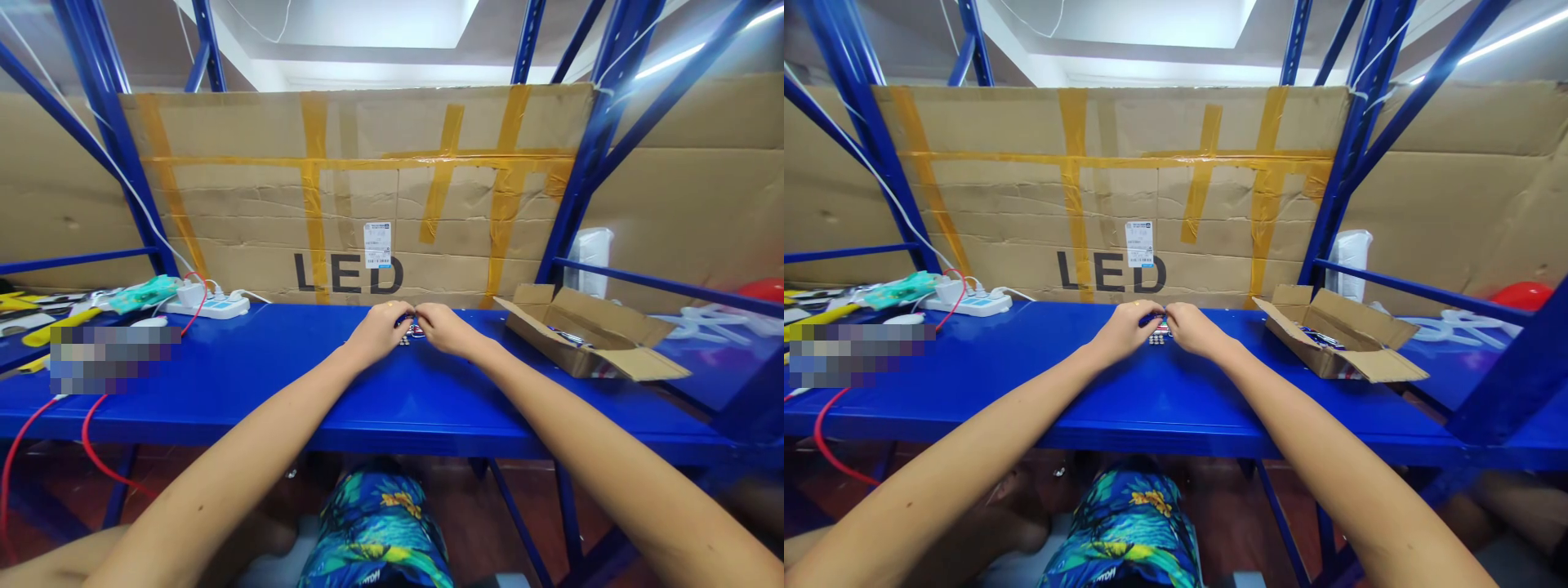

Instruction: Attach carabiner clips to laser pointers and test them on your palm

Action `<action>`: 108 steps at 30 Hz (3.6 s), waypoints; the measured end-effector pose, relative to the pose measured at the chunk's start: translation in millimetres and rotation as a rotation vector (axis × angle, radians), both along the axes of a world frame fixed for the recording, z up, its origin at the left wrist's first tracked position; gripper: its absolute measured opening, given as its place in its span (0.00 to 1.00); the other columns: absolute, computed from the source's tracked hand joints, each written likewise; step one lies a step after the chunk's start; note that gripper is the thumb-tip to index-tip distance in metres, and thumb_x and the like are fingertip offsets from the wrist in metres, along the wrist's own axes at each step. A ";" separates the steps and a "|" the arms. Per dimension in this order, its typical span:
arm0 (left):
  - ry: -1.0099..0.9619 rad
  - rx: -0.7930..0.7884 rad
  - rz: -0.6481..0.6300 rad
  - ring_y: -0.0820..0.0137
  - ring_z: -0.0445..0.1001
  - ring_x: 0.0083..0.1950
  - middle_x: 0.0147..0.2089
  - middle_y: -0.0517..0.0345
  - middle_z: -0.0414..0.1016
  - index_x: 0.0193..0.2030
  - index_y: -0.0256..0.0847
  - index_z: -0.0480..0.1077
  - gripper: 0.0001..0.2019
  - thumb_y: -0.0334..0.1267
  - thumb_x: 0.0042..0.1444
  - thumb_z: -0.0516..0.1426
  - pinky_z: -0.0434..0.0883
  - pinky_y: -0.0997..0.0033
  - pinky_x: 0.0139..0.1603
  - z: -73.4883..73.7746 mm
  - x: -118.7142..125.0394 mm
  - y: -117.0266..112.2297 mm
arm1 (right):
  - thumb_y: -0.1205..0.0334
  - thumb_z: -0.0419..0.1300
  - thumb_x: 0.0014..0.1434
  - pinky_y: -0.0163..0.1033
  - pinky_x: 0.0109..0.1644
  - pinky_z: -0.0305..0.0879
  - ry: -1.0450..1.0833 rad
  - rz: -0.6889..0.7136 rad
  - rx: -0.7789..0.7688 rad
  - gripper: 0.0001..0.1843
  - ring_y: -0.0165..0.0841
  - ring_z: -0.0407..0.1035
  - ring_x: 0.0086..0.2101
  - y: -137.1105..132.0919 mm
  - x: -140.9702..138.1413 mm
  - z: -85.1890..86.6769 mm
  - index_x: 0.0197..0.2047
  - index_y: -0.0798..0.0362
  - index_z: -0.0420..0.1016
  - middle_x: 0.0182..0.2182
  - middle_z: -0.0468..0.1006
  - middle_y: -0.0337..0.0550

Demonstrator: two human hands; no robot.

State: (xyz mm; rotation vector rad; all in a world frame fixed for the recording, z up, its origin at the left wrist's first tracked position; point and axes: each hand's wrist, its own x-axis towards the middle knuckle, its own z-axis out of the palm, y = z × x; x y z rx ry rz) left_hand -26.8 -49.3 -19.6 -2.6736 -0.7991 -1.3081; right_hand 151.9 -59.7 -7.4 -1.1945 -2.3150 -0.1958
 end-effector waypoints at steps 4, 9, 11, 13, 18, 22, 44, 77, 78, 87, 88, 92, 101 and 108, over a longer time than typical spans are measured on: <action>0.027 -0.038 0.014 0.62 0.77 0.46 0.43 0.51 0.80 0.42 0.39 0.74 0.07 0.30 0.59 0.56 0.71 0.62 0.49 0.0 0.9 1.8 | 0.72 0.46 0.63 0.36 0.39 0.56 -0.034 0.002 0.012 0.15 0.34 0.66 0.34 2.6 2.4 -2.2 0.38 0.59 0.74 0.35 0.77 0.52; -0.013 -0.136 0.074 0.61 0.77 0.45 0.42 0.51 0.80 0.41 0.41 0.74 0.07 0.31 0.59 0.56 0.70 0.60 0.50 2.5 -0.9 2.3 | 0.70 0.45 0.65 0.37 0.41 0.58 0.018 0.031 -0.021 0.16 0.35 0.68 0.36 2.8 3.1 -1.5 0.38 0.58 0.74 0.37 0.78 0.53; -0.093 -0.197 0.060 0.61 0.77 0.44 0.41 0.51 0.80 0.41 0.41 0.74 0.06 0.32 0.56 0.59 0.70 0.62 0.49 5.3 -3.5 3.0 | 0.67 0.45 0.66 0.37 0.40 0.59 0.117 0.023 -0.062 0.16 0.35 0.69 0.36 3.1 4.9 1.0 0.37 0.57 0.74 0.37 0.79 0.52; -0.179 -0.278 0.059 0.63 0.76 0.42 0.40 0.52 0.80 0.40 0.40 0.73 0.08 0.33 0.52 0.62 0.71 0.64 0.45 8.3 -7.2 5.2 | 0.65 0.46 0.65 0.37 0.39 0.59 0.239 -0.013 -0.116 0.16 0.35 0.69 0.34 4.8 9.4 4.0 0.34 0.57 0.73 0.34 0.78 0.49; -0.253 -0.452 0.065 0.66 0.76 0.36 0.33 0.54 0.78 0.37 0.38 0.74 0.05 0.33 0.52 0.61 0.70 0.67 0.39 10.3 -15.7 13.4 | 0.63 0.47 0.62 0.37 0.36 0.61 0.403 -0.045 -0.323 0.15 0.33 0.67 0.28 12.9 24.7 6.3 0.30 0.56 0.73 0.24 0.75 0.43; -0.245 -0.407 0.017 0.66 0.75 0.36 0.33 0.55 0.79 0.37 0.39 0.76 0.05 0.35 0.54 0.60 0.69 0.67 0.39 8.4 -14.3 12.0 | 0.60 0.51 0.59 0.39 0.43 0.62 0.404 0.130 -0.351 0.14 0.36 0.70 0.36 11.4 22.5 5.9 0.34 0.55 0.77 0.34 0.80 0.45; -0.884 -1.108 -0.465 0.57 0.71 0.61 0.56 0.37 0.74 0.46 0.33 0.74 0.34 0.62 0.63 0.40 0.65 0.61 0.63 20.3 -15.4 15.0 | 0.66 0.51 0.53 0.35 0.24 0.59 0.724 0.063 -0.540 0.08 0.29 0.61 0.16 5.3 8.5 2.6 0.30 0.55 0.72 0.14 0.61 0.33; -0.893 -1.139 -0.403 0.56 0.76 0.53 0.51 0.34 0.76 0.44 0.31 0.74 0.35 0.61 0.63 0.40 0.70 0.59 0.55 19.1 -14.7 18.5 | 0.62 0.47 0.62 0.37 0.37 0.58 0.311 -0.008 -0.117 0.18 0.35 0.68 0.32 -3.4 8.5 8.9 0.30 0.56 0.76 0.30 0.79 0.45; -0.893 -1.139 -0.403 0.56 0.76 0.53 0.51 0.34 0.76 0.44 0.31 0.74 0.35 0.62 0.63 0.39 0.71 0.60 0.54 19.1 -14.6 18.3 | 0.62 0.47 0.61 0.37 0.37 0.58 0.310 -0.010 -0.112 0.18 0.35 0.68 0.32 -3.7 8.5 9.2 0.30 0.56 0.75 0.29 0.79 0.45; -0.866 -1.127 -0.412 0.55 0.77 0.52 0.52 0.33 0.76 0.44 0.31 0.74 0.35 0.63 0.62 0.41 0.71 0.60 0.52 17.3 -15.2 19.6 | 0.64 0.47 0.59 0.36 0.37 0.58 0.345 -0.034 -0.088 0.17 0.35 0.69 0.32 -8.0 8.3 14.0 0.29 0.56 0.76 0.29 0.79 0.45; -0.865 -1.126 -0.414 0.55 0.77 0.52 0.52 0.33 0.76 0.44 0.31 0.74 0.35 0.63 0.62 0.41 0.71 0.61 0.52 17.2 -15.3 19.7 | 0.64 0.46 0.59 0.36 0.37 0.58 0.350 -0.030 -0.093 0.17 0.36 0.69 0.32 -7.9 8.2 13.8 0.29 0.56 0.76 0.30 0.79 0.45; -0.863 -1.135 -0.415 0.56 0.77 0.52 0.52 0.35 0.76 0.44 0.31 0.74 0.35 0.62 0.63 0.40 0.72 0.61 0.52 17.7 -15.2 19.1 | 0.63 0.45 0.60 0.36 0.33 0.54 0.346 -0.056 -0.068 0.17 0.33 0.64 0.28 -6.8 7.9 12.3 0.24 0.54 0.69 0.24 0.74 0.42; -0.892 -1.139 -0.426 0.56 0.77 0.51 0.54 0.32 0.75 0.45 0.29 0.73 0.35 0.62 0.63 0.41 0.72 0.62 0.53 17.7 -14.3 18.1 | 0.63 0.45 0.59 0.36 0.32 0.51 0.317 -0.082 -0.013 0.15 0.32 0.61 0.27 -9.7 5.8 12.9 0.21 0.52 0.60 0.22 0.70 0.41; -0.938 -1.159 -0.435 0.57 0.76 0.53 0.49 0.32 0.77 0.45 0.28 0.72 0.33 0.60 0.64 0.42 0.71 0.62 0.56 18.3 -12.5 18.6 | 0.65 0.46 0.58 0.36 0.35 0.55 0.342 -0.081 -0.041 0.15 0.34 0.66 0.31 -7.6 7.7 12.7 0.26 0.54 0.70 0.27 0.77 0.45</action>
